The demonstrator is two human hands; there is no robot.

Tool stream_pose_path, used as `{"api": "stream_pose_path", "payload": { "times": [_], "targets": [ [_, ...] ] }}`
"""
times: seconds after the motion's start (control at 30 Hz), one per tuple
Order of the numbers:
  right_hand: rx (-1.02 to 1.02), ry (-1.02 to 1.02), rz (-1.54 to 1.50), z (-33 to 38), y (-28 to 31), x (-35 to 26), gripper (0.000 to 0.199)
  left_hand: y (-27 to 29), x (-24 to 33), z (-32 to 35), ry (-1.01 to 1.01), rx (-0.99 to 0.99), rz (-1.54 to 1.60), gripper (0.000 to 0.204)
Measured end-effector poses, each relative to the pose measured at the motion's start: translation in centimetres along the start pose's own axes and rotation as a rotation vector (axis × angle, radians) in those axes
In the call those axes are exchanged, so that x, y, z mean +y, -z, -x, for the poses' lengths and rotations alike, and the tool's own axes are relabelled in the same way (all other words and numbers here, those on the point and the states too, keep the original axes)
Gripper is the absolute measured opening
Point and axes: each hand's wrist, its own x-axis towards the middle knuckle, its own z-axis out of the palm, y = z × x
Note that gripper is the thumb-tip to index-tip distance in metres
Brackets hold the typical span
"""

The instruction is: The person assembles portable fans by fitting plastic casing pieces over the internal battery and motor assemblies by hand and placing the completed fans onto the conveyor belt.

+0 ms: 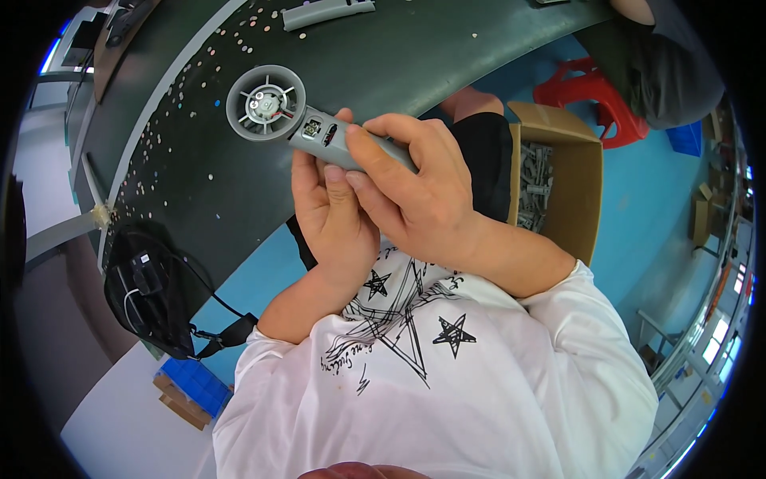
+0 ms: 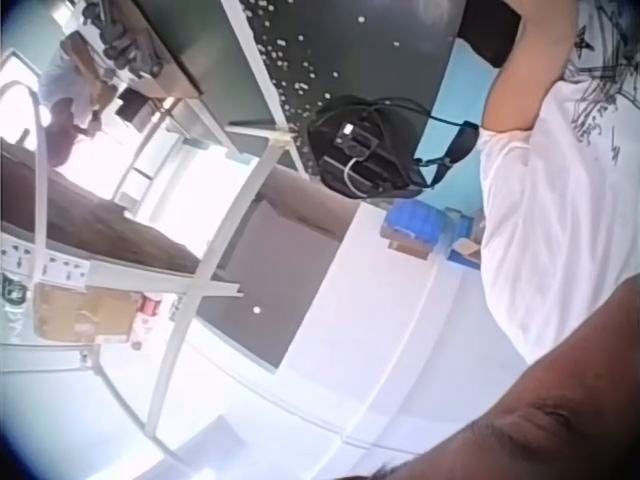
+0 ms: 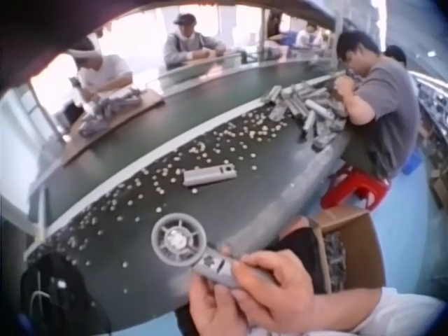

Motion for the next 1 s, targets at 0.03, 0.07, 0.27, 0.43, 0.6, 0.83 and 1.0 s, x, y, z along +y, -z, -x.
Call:
{"api": "stream_pose_path", "payload": {
  "times": [0.03, 0.07, 0.27, 0.43, 0.6, 0.83, 1.0],
  "targets": [
    [0.007, -0.009, -0.006, 0.0, 0.0, -0.1, 0.041, 0.0, 0.0, 0.0, -0.006, -0.013, -0.002, 0.051],
    [0.006, -0.008, -0.006, -0.1, 0.0, -0.1, 0.041, 0.0, 0.0, 0.0, -0.012, -0.026, -0.005, 0.05],
    [-0.007, 0.045, 0.091, 0.0, -0.6, 0.4, 0.042, -0.3, 0.2, 0.0, -0.044, -0.028, 0.081, 0.047],
    [-0.114, 0.053, -0.109, 0.0, 0.3, 0.7, 0.045, 0.1, 1.6, -1.1, 0.041, 0.036, 0.056, 0.041],
    [-0.333, -0.708, -1.033, 0.3, 2.2, 0.6, 0.048, 1.1, 0.8, -1.3, -0.106, -0.06, -0.065, 0.043],
    [-0.375, -0.665, -0.792, 0.3, 3.7, 1.0, 0.042, 2.3, 3.2, -2.5, 0.007, 0.031, -0.178, 0.077],
    [-0.331, -0.314, -0.433, 0.7, 4.4, 0.8, 0.039, 1.8, 4.1, -2.8, -0.292, -0.103, -0.427, 0.108]
  ]
}}
